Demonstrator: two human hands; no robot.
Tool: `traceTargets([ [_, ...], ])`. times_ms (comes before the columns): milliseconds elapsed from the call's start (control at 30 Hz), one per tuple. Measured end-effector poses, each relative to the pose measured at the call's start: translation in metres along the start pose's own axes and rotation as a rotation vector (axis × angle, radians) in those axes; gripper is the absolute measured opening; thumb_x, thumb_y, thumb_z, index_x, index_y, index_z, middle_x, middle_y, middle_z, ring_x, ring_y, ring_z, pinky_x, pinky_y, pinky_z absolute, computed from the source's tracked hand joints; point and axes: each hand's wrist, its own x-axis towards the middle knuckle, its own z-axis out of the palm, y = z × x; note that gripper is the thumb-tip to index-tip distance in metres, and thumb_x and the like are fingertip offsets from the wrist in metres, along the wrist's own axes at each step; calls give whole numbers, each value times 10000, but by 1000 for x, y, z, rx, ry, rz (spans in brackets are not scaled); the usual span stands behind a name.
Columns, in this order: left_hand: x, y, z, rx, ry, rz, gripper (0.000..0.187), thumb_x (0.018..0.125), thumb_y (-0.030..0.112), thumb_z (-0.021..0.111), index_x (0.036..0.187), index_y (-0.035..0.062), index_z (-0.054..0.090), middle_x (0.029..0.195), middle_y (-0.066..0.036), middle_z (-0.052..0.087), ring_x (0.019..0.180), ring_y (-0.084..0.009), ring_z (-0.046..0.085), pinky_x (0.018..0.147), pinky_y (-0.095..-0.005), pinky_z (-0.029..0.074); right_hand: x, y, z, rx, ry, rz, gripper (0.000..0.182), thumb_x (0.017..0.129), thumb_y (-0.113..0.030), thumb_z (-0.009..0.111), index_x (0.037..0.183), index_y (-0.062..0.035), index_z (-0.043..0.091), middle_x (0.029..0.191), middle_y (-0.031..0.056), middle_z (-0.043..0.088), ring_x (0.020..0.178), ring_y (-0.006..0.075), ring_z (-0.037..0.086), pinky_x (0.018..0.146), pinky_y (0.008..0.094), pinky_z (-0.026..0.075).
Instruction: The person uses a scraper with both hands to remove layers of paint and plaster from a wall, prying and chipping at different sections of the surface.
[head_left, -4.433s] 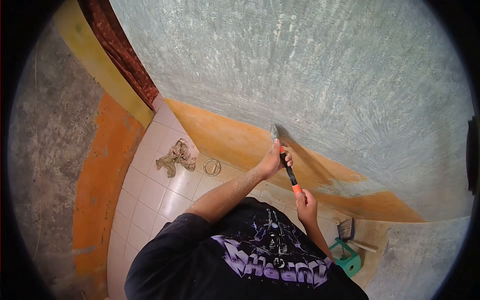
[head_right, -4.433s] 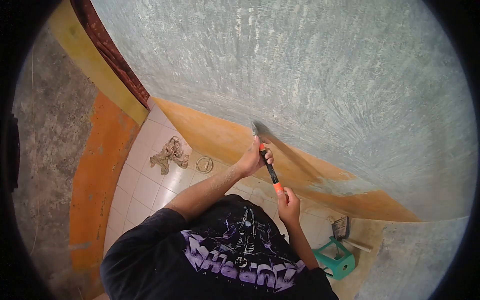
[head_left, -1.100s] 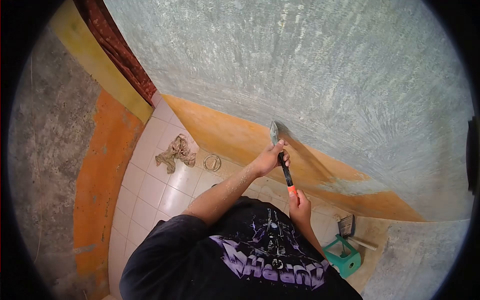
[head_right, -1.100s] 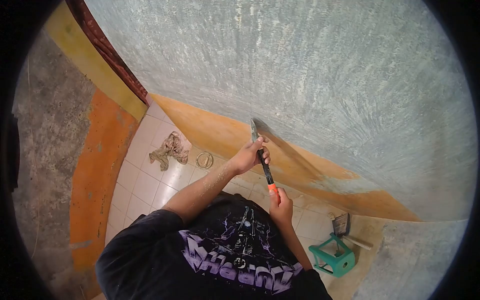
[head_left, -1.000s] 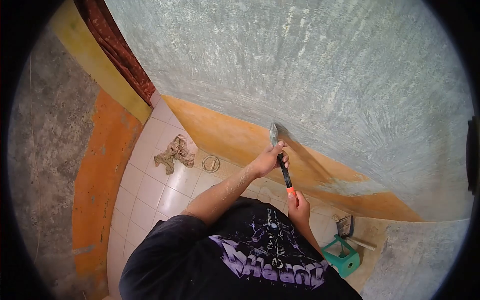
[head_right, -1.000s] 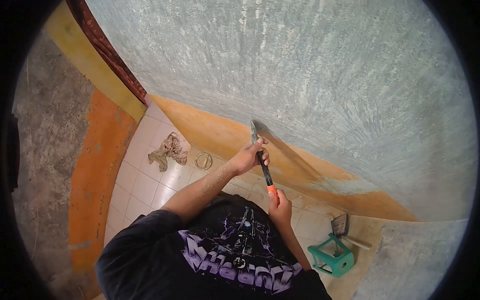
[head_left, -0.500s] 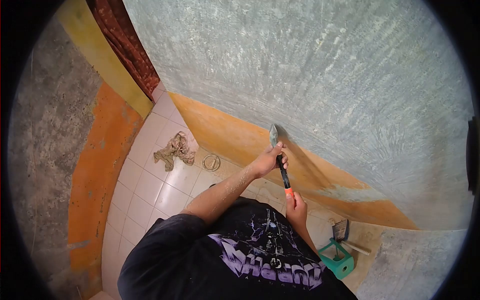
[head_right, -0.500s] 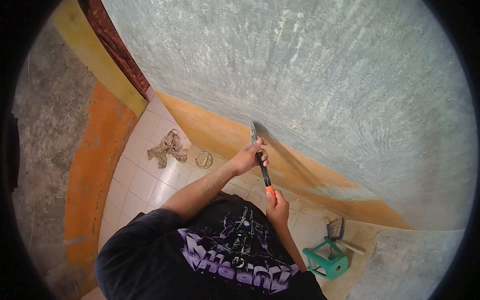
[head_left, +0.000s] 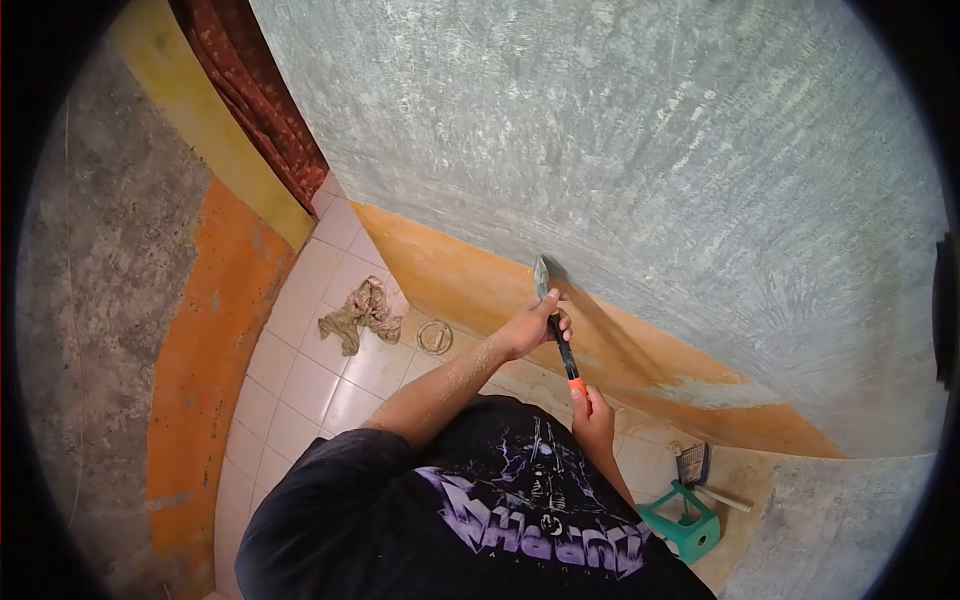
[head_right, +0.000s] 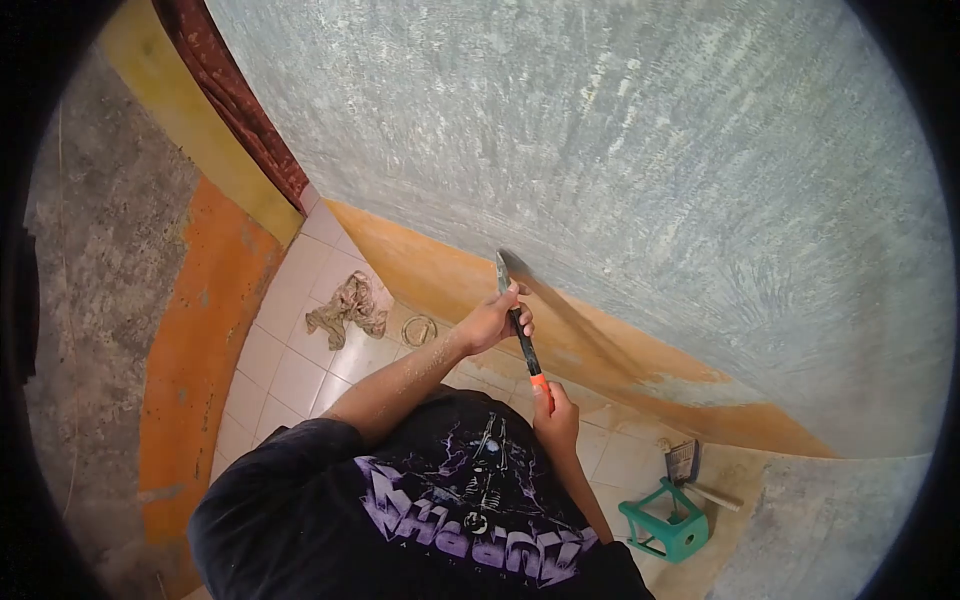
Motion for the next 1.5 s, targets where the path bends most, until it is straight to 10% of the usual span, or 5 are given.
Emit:
traceTargets([
  [1500, -28, 65, -91, 25, 69, -18, 394, 1081, 423, 325, 1259, 75, 374, 805, -68, 517, 816, -234, 583, 855, -428, 482, 27, -49, 93, -13, -22, -5, 298, 958, -327, 591, 962, -31, 629, 622, 180, 570, 554, 317, 597, 542, 402, 433],
])
